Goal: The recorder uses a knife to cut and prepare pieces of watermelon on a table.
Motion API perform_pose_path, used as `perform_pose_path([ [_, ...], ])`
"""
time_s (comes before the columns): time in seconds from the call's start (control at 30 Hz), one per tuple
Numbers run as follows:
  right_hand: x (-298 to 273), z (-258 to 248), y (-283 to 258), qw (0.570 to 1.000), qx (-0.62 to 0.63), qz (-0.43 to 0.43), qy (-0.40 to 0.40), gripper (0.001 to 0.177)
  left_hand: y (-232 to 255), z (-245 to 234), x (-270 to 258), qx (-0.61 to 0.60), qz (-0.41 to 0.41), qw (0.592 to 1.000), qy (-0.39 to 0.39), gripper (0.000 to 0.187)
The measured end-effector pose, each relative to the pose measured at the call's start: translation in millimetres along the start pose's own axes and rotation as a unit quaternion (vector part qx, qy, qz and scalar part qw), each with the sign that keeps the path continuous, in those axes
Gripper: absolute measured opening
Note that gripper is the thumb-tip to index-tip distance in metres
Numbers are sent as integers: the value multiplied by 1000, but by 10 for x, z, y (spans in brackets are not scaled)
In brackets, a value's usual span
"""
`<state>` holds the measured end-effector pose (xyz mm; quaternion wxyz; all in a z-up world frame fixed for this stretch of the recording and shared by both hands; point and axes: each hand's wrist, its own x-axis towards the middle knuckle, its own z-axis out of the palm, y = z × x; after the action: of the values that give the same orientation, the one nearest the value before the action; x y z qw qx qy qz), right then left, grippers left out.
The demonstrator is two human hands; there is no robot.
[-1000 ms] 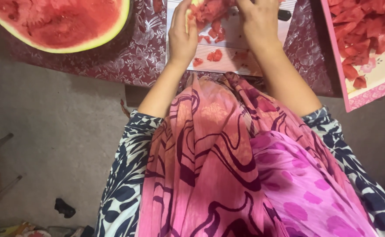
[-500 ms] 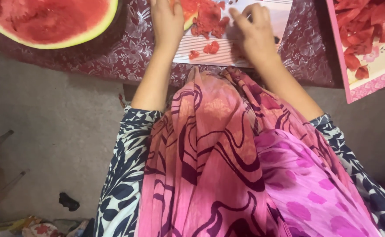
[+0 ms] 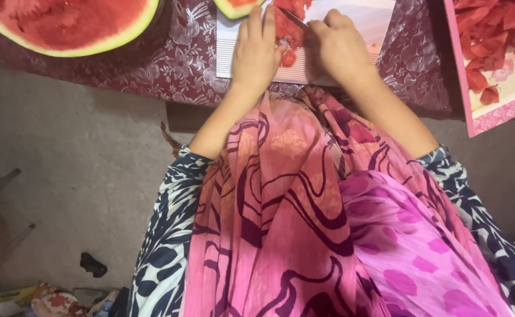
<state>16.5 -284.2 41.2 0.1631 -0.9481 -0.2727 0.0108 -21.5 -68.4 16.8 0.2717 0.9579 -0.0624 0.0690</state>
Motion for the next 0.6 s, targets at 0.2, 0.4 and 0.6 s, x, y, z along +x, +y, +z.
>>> perform_pose_path([
  [0.2, -92, -4, 296, 983, 156, -53, 84, 30, 18, 89, 112, -9, 11, 1000, -4, 88],
  [0.4, 0, 243, 317, 983, 110, 109, 94, 25, -44, 411, 356, -66, -1, 998, -22, 66],
  [0.6, 20, 147, 132, 976, 182, 78, 87, 29, 14, 463, 468, -56, -54, 996, -39, 49],
])
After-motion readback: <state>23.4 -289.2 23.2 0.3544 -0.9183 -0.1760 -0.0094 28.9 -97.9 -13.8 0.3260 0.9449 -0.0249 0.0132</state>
